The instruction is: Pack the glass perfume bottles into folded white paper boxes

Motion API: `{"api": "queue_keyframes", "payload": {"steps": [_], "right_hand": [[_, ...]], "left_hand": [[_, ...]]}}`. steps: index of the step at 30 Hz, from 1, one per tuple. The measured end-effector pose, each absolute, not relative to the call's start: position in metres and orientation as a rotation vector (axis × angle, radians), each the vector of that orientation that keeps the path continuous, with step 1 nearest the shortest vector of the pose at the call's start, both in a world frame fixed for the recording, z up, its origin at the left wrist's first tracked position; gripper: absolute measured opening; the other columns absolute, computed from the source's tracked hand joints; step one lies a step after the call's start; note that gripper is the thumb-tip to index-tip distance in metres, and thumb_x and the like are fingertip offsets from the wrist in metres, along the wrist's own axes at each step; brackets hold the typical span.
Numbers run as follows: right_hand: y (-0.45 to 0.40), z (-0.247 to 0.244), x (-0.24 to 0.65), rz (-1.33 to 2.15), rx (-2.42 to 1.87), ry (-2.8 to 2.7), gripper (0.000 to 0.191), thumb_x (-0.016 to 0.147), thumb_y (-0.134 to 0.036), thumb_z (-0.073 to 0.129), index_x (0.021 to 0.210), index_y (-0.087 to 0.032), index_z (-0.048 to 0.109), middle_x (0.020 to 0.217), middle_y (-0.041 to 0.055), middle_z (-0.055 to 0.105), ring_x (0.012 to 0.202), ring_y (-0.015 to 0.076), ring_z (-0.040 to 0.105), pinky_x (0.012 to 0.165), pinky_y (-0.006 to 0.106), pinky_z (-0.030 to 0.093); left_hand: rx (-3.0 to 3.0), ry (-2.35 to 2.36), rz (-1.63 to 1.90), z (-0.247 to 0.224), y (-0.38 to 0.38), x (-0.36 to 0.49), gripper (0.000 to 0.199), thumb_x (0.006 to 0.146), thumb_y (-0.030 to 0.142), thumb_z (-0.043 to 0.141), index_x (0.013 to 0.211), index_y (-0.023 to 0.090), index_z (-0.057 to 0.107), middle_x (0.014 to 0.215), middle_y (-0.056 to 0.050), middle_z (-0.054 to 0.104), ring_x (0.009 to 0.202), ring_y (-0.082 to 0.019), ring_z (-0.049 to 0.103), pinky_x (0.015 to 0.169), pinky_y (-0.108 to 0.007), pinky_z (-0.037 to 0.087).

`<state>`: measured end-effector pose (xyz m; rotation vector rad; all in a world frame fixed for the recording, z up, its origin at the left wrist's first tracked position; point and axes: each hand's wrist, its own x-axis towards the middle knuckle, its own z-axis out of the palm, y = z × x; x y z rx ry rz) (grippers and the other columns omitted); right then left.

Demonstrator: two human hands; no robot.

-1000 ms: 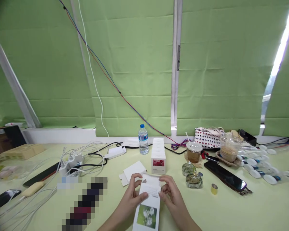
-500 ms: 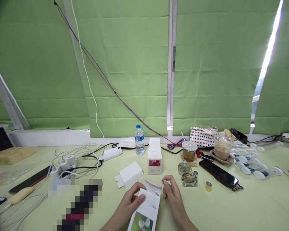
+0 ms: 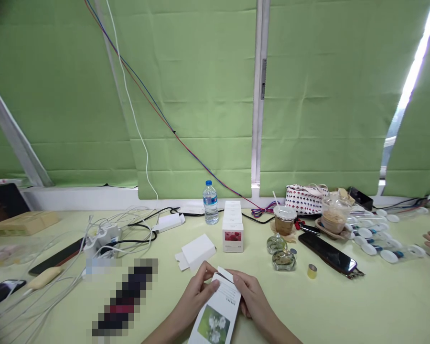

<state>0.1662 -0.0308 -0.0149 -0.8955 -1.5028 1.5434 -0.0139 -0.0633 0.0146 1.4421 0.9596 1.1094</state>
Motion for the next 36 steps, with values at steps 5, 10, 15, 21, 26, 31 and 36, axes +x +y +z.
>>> {"api": "queue_keyframes", "payload": {"steps": [5,10,15,21,26,31,36], "right_hand": [[-0.028,-0.016,0.166,1.533,-0.906,-1.568,0.064,0.08,-0.065,0.05,0.106,-0.011,0.069,0.049,-0.0024,0.055,0.03,0.004,0.037,0.029,0.016,0.022],[-0.029,-0.018,0.165,1.543,-0.943,-1.606,0.059,0.079,-0.066,0.051,0.077,-0.011,0.07,0.05,-0.0003,0.058,0.03,0.006,0.043,0.029,0.016,0.025],[-0.03,-0.007,0.173,1.578,-0.891,-1.764,0.053,0.082,-0.062,0.051,0.084,-0.013,0.074,0.054,-0.002,0.055,0.035,0.0056,0.041,0.033,0.017,0.03],[-0.031,0.002,0.182,1.61,-0.717,-1.899,0.055,0.086,-0.061,0.047,0.115,-0.019,0.068,0.076,0.0016,0.058,0.055,0.0113,0.051,0.051,0.024,0.044],[-0.034,0.0,0.175,1.481,-0.711,-1.793,0.048,0.087,-0.054,0.052,0.123,-0.024,0.062,0.088,0.0035,0.061,0.064,0.0143,0.053,0.059,0.027,0.045],[-0.037,0.001,0.169,1.481,-0.706,-1.589,0.044,0.083,-0.055,0.057,0.113,-0.024,0.066,0.096,0.0059,0.068,0.082,0.022,0.059,0.071,0.032,0.048],[-0.037,0.001,0.171,1.573,-0.706,-1.578,0.048,0.088,-0.058,0.045,0.102,-0.019,0.069,0.089,0.0069,0.068,0.082,0.0231,0.061,0.074,0.034,0.046]], "left_hand": [[1.449,1.01,1.083,0.012,-0.063,-0.015,0.024,0.09,0.044,0.05,0.089,0.024,0.036,0.088,0.0,0.063,0.066,-0.015,0.063,0.055,-0.023,0.043],[1.504,1.056,1.054,0.011,-0.063,-0.017,0.025,0.089,0.045,0.052,0.093,0.024,0.038,0.083,0.002,0.062,0.059,-0.012,0.057,0.051,-0.02,0.036],[1.571,1.128,1.033,0.016,-0.064,-0.019,0.027,0.09,0.045,0.049,0.107,0.025,0.043,0.077,0.002,0.061,0.059,-0.013,0.054,0.053,-0.021,0.035],[1.633,1.112,0.997,0.02,-0.06,-0.024,0.03,0.091,0.048,0.043,0.092,0.02,0.054,0.076,0.0,0.063,0.066,-0.016,0.056,0.057,-0.024,0.038],[1.523,1.121,1.114,0.023,-0.057,-0.027,0.031,0.09,0.049,0.046,0.084,0.02,0.053,0.069,0.003,0.056,0.064,-0.015,0.052,0.057,-0.024,0.037],[1.358,1.1,1.226,0.025,-0.054,-0.025,0.03,0.088,0.05,0.048,0.081,0.021,0.048,0.064,0.006,0.047,0.058,-0.012,0.046,0.055,-0.021,0.035],[1.34,1.039,1.072,0.022,-0.056,-0.024,0.032,0.084,0.052,0.055,0.083,0.021,0.049,0.062,0.006,0.051,0.056,-0.012,0.05,0.051,-0.019,0.033]]}}
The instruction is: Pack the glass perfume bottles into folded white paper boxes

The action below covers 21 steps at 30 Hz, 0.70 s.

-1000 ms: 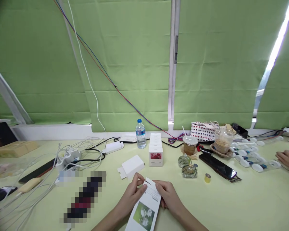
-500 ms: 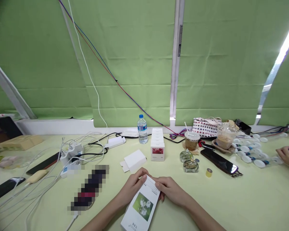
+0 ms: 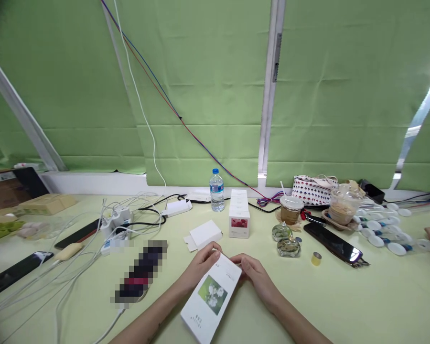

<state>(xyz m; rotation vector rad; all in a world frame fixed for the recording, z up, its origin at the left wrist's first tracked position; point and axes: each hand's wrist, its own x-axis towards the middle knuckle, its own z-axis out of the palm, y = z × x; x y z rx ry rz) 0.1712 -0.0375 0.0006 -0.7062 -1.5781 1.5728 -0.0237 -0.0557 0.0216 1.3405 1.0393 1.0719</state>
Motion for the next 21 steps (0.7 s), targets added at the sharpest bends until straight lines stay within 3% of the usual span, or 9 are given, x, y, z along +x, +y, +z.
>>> {"api": "queue_keyframes", "payload": {"steps": [5,9,12,15,17,21], "right_hand": [[-0.034,-0.001,0.175,1.661,-0.781,-1.615,0.05,0.074,-0.049,0.07,0.116,-0.022,0.064,0.07,-0.003,0.057,0.068,0.0164,0.056,0.063,0.027,0.042],[-0.034,0.003,0.179,1.788,-0.769,-1.345,0.061,0.08,-0.05,0.065,0.134,-0.031,0.044,0.078,-0.003,0.059,0.06,0.0114,0.054,0.052,0.022,0.041],[-0.036,0.006,0.176,1.777,-0.697,-1.193,0.061,0.079,-0.047,0.068,0.131,-0.032,0.041,0.103,0.002,0.063,0.079,0.0146,0.061,0.068,0.026,0.05],[-0.039,0.003,0.169,1.694,-0.678,-1.194,0.058,0.078,-0.048,0.068,0.125,-0.03,0.038,0.113,0.0037,0.061,0.094,0.0179,0.063,0.086,0.035,0.05],[-0.039,-0.003,0.164,1.626,-0.692,-1.324,0.057,0.077,-0.05,0.067,0.122,-0.028,0.04,0.116,0.006,0.061,0.097,0.0211,0.063,0.088,0.039,0.05],[-0.035,-0.015,0.164,1.315,-0.807,-1.663,0.052,0.076,-0.048,0.068,0.117,-0.021,0.053,0.116,0.0105,0.062,0.104,0.0283,0.059,0.087,0.042,0.048]], "left_hand": [[1.256,0.931,0.983,0.015,-0.057,-0.022,0.039,0.081,0.054,0.06,0.101,0.022,0.051,0.066,0.004,0.062,0.057,-0.014,0.059,0.051,-0.022,0.04],[1.048,0.873,1.222,0.016,-0.05,-0.028,0.041,0.082,0.054,0.057,0.105,0.02,0.054,0.094,-0.007,0.069,0.078,-0.024,0.067,0.064,-0.034,0.051],[1.133,0.795,1.332,0.022,-0.049,-0.03,0.039,0.081,0.044,0.064,0.111,0.021,0.056,0.117,-0.01,0.063,0.099,-0.027,0.063,0.083,-0.04,0.05],[1.296,0.676,1.334,0.028,-0.057,-0.025,0.056,0.076,0.035,0.071,0.126,0.025,0.048,0.133,-0.011,0.053,0.114,-0.028,0.056,0.098,-0.042,0.042],[1.32,0.701,1.302,0.03,-0.063,-0.019,0.062,0.075,0.032,0.073,0.13,0.027,0.044,0.132,-0.01,0.054,0.117,-0.029,0.054,0.098,-0.043,0.042],[1.351,0.826,1.264,0.025,-0.063,-0.014,0.045,0.075,0.022,0.069,0.118,0.02,0.055,0.115,-0.01,0.064,0.11,-0.028,0.057,0.091,-0.04,0.045]]}}
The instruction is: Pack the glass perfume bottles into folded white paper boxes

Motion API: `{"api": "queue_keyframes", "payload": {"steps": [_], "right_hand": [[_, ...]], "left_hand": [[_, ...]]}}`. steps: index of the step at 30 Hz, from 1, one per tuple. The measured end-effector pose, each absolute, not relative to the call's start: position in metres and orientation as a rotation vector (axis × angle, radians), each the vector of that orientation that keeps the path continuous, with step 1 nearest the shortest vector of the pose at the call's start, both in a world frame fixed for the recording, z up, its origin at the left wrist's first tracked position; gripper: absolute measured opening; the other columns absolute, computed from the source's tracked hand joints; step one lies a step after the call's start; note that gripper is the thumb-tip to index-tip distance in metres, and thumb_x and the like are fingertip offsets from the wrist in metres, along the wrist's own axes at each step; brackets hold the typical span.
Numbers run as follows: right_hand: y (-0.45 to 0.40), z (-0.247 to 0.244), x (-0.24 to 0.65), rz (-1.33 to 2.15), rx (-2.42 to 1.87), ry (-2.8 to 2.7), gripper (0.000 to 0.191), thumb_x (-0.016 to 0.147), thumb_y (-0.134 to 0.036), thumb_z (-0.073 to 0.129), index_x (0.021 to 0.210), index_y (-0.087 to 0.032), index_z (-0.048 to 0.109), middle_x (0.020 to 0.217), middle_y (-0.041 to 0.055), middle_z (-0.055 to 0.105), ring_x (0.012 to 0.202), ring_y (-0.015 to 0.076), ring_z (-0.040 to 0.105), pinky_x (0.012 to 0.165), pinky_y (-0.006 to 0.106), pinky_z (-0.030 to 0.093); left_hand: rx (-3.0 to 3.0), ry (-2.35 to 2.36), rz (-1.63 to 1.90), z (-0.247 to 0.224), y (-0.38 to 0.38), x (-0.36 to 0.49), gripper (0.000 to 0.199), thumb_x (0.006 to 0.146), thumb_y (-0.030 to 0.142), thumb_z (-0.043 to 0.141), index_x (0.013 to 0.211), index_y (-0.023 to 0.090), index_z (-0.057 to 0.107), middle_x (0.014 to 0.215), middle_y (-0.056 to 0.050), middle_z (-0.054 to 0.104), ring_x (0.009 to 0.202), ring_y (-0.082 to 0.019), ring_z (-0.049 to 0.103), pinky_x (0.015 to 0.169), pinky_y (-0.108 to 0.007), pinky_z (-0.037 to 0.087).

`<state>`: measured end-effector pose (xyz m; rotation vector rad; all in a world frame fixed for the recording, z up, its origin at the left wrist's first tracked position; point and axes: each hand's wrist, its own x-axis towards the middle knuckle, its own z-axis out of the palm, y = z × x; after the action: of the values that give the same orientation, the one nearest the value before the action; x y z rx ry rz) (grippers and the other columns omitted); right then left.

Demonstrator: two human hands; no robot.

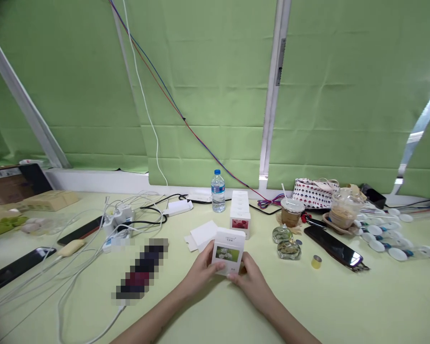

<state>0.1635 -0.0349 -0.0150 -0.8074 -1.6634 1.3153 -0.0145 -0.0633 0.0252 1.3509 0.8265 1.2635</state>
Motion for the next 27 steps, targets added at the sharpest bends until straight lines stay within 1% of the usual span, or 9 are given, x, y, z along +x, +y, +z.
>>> {"api": "queue_keyframes", "payload": {"steps": [4,9,11,13,16,19,22,24,27], "right_hand": [[-0.028,-0.017,0.17,1.067,-0.918,-1.696,0.045,0.082,-0.047,0.06,0.118,-0.02,0.054,0.103,0.0076,0.064,0.09,0.0245,0.058,0.077,0.035,0.048],[-0.027,-0.016,0.173,0.915,-0.922,-1.716,0.047,0.089,-0.038,0.051,0.132,-0.024,0.039,0.092,0.0024,0.06,0.069,0.017,0.052,0.063,0.028,0.044],[-0.026,-0.016,0.175,0.865,-0.909,-1.769,0.041,0.09,-0.036,0.049,0.129,-0.025,0.041,0.09,0.0016,0.059,0.07,0.017,0.052,0.064,0.029,0.044],[-0.025,-0.015,0.178,0.863,-0.902,-1.833,0.038,0.091,-0.034,0.049,0.128,-0.026,0.044,0.089,0.001,0.058,0.069,0.0166,0.053,0.065,0.029,0.044],[-0.022,-0.014,0.184,0.943,-0.866,-1.878,0.054,0.088,-0.032,0.054,0.137,-0.028,0.033,0.094,0.001,0.057,0.065,0.0147,0.052,0.061,0.028,0.045],[-0.021,-0.014,0.188,0.994,-0.77,-1.877,0.05,0.083,-0.031,0.062,0.128,-0.027,0.041,0.093,0.0018,0.056,0.068,0.0151,0.054,0.061,0.028,0.048],[-0.022,-0.016,0.187,0.967,-0.663,-1.792,0.035,0.08,-0.033,0.067,0.108,-0.026,0.046,0.109,0.006,0.051,0.072,0.0158,0.058,0.058,0.028,0.049],[-0.023,-0.018,0.185,0.933,-0.615,-1.756,0.035,0.078,-0.033,0.07,0.103,-0.027,0.046,0.119,0.0075,0.045,0.069,0.0138,0.058,0.056,0.028,0.05],[-0.024,-0.019,0.186,0.887,-0.574,-1.74,0.032,0.078,-0.033,0.071,0.099,-0.027,0.048,0.117,0.0057,0.045,0.061,0.01,0.055,0.056,0.027,0.049]], "left_hand": [[1.409,0.898,1.2,0.011,-0.051,-0.018,0.045,0.066,0.01,0.069,0.109,0.019,0.056,0.111,-0.008,0.065,0.106,-0.028,0.059,0.088,-0.039,0.046],[1.519,1.002,1.237,0.004,-0.05,-0.018,0.079,0.064,0.004,0.064,0.133,0.026,0.033,0.124,-0.008,0.057,0.109,-0.026,0.056,0.091,-0.04,0.045],[1.672,1.036,1.243,0.008,-0.053,-0.02,0.073,0.069,0.006,0.063,0.133,0.026,0.035,0.127,-0.008,0.054,0.112,-0.025,0.052,0.096,-0.041,0.042],[1.814,1.028,1.207,0.012,-0.055,-0.024,0.055,0.075,0.01,0.059,0.126,0.024,0.045,0.125,-0.008,0.055,0.113,-0.026,0.051,0.098,-0.041,0.04],[1.881,1.025,1.121,0.014,-0.056,-0.032,0.041,0.08,0.012,0.055,0.119,0.024,0.052,0.118,-0.007,0.06,0.108,-0.025,0.054,0.094,-0.039,0.043],[1.827,1.093,1.102,0.007,-0.053,-0.038,0.045,0.076,0.013,0.062,0.118,0.024,0.049,0.111,-0.005,0.062,0.101,-0.024,0.057,0.088,-0.035,0.046],[1.758,1.158,1.171,0.0,-0.05,-0.038,0.053,0.072,0.014,0.066,0.119,0.024,0.044,0.114,-0.005,0.059,0.096,-0.022,0.059,0.085,-0.035,0.047],[1.736,1.123,1.168,0.002,-0.05,-0.035,0.051,0.075,0.013,0.06,0.121,0.025,0.043,0.113,-0.005,0.06,0.098,-0.021,0.058,0.084,-0.033,0.047],[1.716,1.047,1.11,0.008,-0.05,-0.031,0.047,0.077,0.01,0.052,0.122,0.024,0.045,0.103,-0.003,0.064,0.098,-0.021,0.058,0.079,-0.03,0.048]]}}
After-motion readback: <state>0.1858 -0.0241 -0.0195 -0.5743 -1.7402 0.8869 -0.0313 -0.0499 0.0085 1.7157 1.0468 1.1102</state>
